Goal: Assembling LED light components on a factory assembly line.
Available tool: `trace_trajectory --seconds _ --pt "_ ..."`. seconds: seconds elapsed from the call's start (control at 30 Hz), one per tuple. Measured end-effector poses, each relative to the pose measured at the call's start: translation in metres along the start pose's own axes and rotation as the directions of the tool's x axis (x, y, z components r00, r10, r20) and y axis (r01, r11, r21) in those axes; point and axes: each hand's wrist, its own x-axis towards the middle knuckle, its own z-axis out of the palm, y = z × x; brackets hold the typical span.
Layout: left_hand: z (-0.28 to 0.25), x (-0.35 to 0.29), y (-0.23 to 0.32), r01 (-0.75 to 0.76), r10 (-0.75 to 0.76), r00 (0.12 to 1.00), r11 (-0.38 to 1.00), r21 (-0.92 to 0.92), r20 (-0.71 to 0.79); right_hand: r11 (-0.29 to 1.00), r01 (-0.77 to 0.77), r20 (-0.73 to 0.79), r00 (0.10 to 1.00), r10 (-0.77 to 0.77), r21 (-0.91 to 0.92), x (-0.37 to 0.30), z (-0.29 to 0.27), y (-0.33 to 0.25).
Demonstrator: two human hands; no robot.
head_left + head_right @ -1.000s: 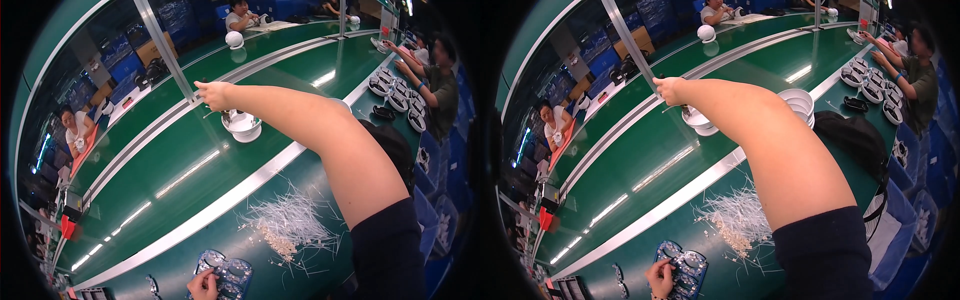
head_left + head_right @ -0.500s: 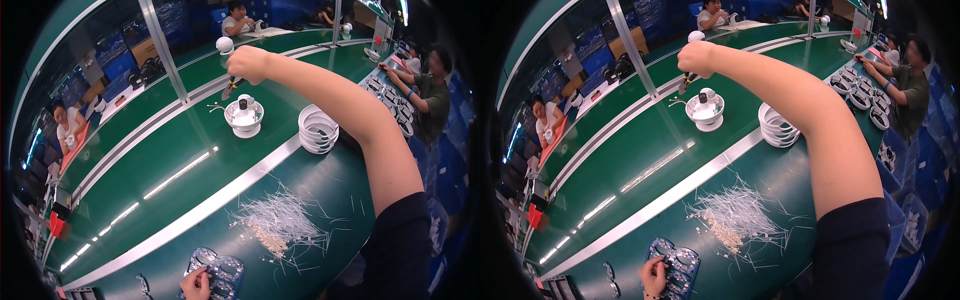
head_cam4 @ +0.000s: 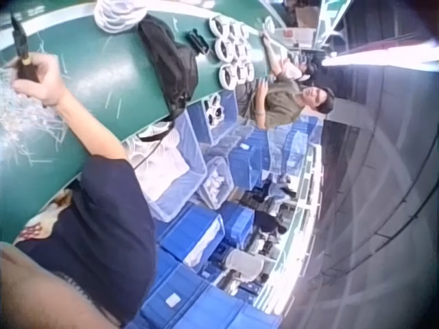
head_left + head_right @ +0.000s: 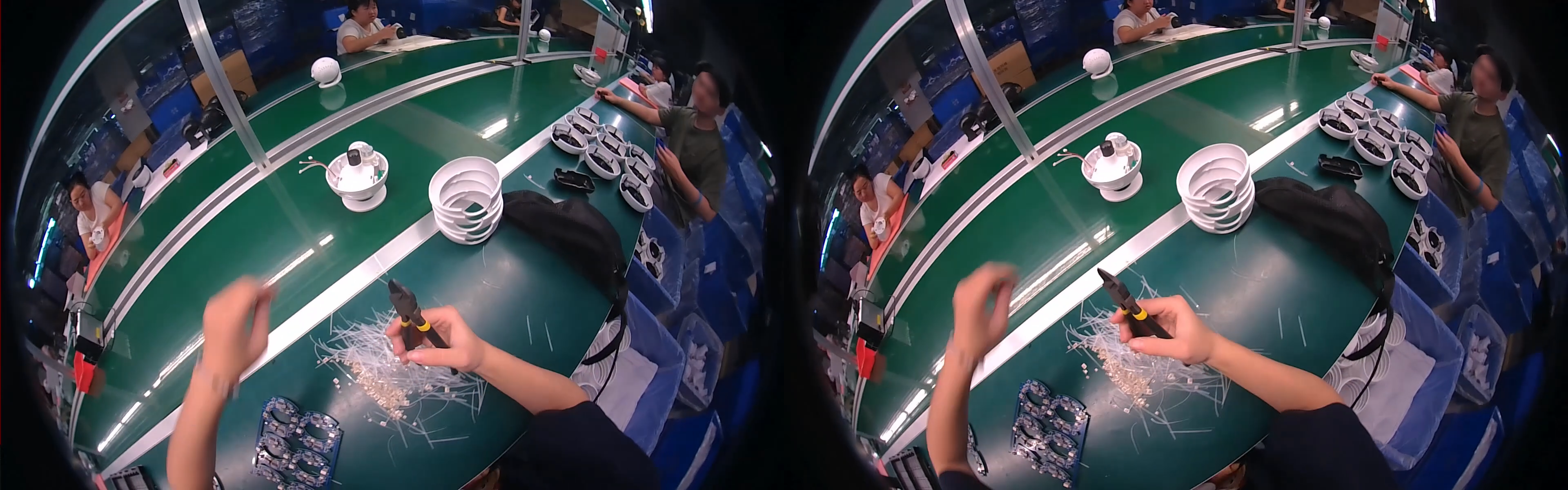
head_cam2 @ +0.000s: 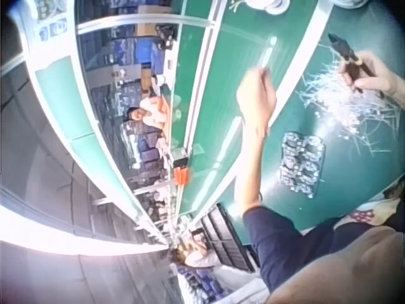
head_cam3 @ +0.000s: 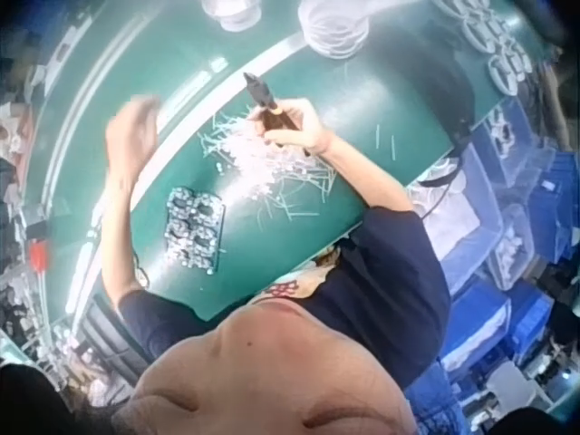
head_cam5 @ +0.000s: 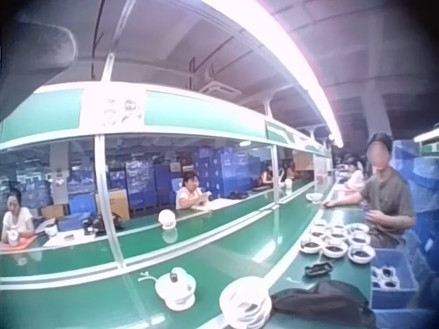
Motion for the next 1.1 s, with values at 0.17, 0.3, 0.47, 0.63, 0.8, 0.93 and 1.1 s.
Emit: trace_trajectory --seconds 0.17,0.3,0.47,0.63,0.8,0.93,1.1 --pt "0.118 0.136 -0.053 0.104 -0.119 0.981 0.989 -0.104 -0.151 0.978 -0.13 0.19 0.977 0.097 0.166 -0.013 -0.039 0.014" --pt "0.173 0.177 -0.104 0.331 -0.334 0.942 0.941 0.075 0.036 0.938 -0.099 0.214 0.977 0.027 0.332 -0.009 -0.031 0.008" --pt "0.188 0.206 -0.125 0.383 -0.351 0.868 0.924 -0.023 0.352 0.91 -0.038 0.184 0.982 -0.043 0.413 -0.008 -0.032 -0.002" --pt "0.202 0.224 -0.112 0.397 -0.439 0.841 0.898 0.188 0.317 0.905 -0.065 0.189 0.982 -0.016 0.42 -0.006 -0.032 0.007" --pt "0.219 0.234 -0.099 0.214 -0.285 0.926 0.936 0.278 0.247 0.891 -0.116 0.198 0.98 0.029 0.44 -0.015 -0.031 -0.004" --pt "0.216 0.234 -0.089 0.277 -0.342 0.923 0.909 0.31 0.177 0.887 -0.108 0.187 0.982 0.025 0.449 -0.012 -0.04 0.003" --pt "0.131 0.159 -0.023 0.176 -0.175 0.984 0.98 -0.091 0.024 0.874 -0.155 0.187 0.979 0.075 0.46 -0.01 -0.03 0.012"
